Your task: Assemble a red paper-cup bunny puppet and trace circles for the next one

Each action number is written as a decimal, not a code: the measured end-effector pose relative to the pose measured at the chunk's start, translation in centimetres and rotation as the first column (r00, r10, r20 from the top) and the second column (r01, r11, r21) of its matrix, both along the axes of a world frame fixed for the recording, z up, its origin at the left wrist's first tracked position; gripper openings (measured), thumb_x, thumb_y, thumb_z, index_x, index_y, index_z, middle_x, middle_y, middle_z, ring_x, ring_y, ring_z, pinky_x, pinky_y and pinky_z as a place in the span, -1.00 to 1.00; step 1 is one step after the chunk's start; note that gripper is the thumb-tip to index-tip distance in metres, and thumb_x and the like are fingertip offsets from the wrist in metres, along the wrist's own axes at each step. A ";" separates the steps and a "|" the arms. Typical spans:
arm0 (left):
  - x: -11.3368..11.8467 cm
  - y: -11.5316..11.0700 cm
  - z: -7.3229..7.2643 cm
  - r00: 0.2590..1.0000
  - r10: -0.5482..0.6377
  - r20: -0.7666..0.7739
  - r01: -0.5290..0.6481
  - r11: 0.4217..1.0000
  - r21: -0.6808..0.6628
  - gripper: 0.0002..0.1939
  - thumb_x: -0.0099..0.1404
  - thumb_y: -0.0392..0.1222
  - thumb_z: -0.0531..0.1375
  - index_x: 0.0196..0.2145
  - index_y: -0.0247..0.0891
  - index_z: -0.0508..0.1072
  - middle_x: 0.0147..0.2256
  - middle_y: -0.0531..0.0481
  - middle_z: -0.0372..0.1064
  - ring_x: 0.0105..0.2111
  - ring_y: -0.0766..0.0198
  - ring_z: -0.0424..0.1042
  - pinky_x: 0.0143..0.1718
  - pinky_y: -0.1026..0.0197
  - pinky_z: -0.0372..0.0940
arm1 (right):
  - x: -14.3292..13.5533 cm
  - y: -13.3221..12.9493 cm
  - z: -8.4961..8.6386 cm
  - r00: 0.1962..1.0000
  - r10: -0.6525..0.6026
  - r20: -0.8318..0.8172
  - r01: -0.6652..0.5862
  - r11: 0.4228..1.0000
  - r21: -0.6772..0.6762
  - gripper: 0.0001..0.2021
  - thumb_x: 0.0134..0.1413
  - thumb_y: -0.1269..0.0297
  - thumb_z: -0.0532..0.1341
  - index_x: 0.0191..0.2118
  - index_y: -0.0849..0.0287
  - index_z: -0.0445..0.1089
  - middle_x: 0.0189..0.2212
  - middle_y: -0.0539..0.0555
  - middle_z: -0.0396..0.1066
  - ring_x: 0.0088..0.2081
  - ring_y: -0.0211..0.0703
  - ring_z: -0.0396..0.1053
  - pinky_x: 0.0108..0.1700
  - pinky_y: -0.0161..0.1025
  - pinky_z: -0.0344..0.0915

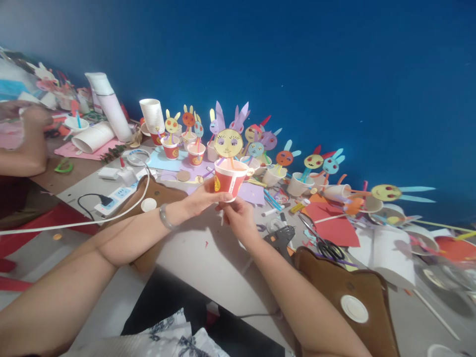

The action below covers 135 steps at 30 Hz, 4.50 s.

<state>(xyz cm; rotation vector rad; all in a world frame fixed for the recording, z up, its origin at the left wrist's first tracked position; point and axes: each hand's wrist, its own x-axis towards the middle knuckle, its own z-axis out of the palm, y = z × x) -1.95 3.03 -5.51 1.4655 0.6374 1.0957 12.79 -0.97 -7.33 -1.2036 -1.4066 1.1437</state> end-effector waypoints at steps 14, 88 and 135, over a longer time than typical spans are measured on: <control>0.0 -0.4 -0.1 0.978 -0.133 0.160 0.164 0.966 -0.199 -0.42 0.04 0.22 0.48 -0.26 -0.22 0.33 -0.50 0.19 0.23 -0.62 0.46 0.19 -0.65 0.30 0.19 | -0.5 -0.4 0.1 0.995 0.013 -0.094 -0.016 0.999 -0.028 -0.51 0.04 -0.22 0.40 -0.32 0.16 0.38 -0.43 0.04 0.55 -0.66 -0.39 0.23 -0.58 -0.33 0.13; -4.7 2.5 3.1 0.989 0.083 0.123 -0.135 0.855 0.501 -0.83 0.30 -0.03 0.40 -0.31 -0.17 0.59 -0.15 -0.07 0.60 -0.09 0.19 0.56 0.00 0.07 0.41 | -0.5 -0.5 -0.6 0.997 0.074 0.015 -0.074 0.997 0.027 -0.51 0.10 -0.26 0.32 -0.40 0.12 0.35 -0.57 0.01 0.44 -0.66 -0.29 0.24 -0.57 -0.25 0.21; -1.4 1.9 0.6 0.935 -0.085 0.344 0.163 0.966 -0.203 -0.32 -0.05 -0.02 0.58 0.00 -0.21 0.49 -0.18 -0.02 0.51 -0.27 0.30 0.50 -0.24 0.23 0.41 | -0.8 -0.4 -0.6 0.997 -0.069 -0.037 0.070 0.997 0.044 -0.57 0.07 -0.15 0.35 -0.32 0.13 0.32 -0.50 0.01 0.50 -0.70 -0.35 0.21 -0.65 -0.31 0.11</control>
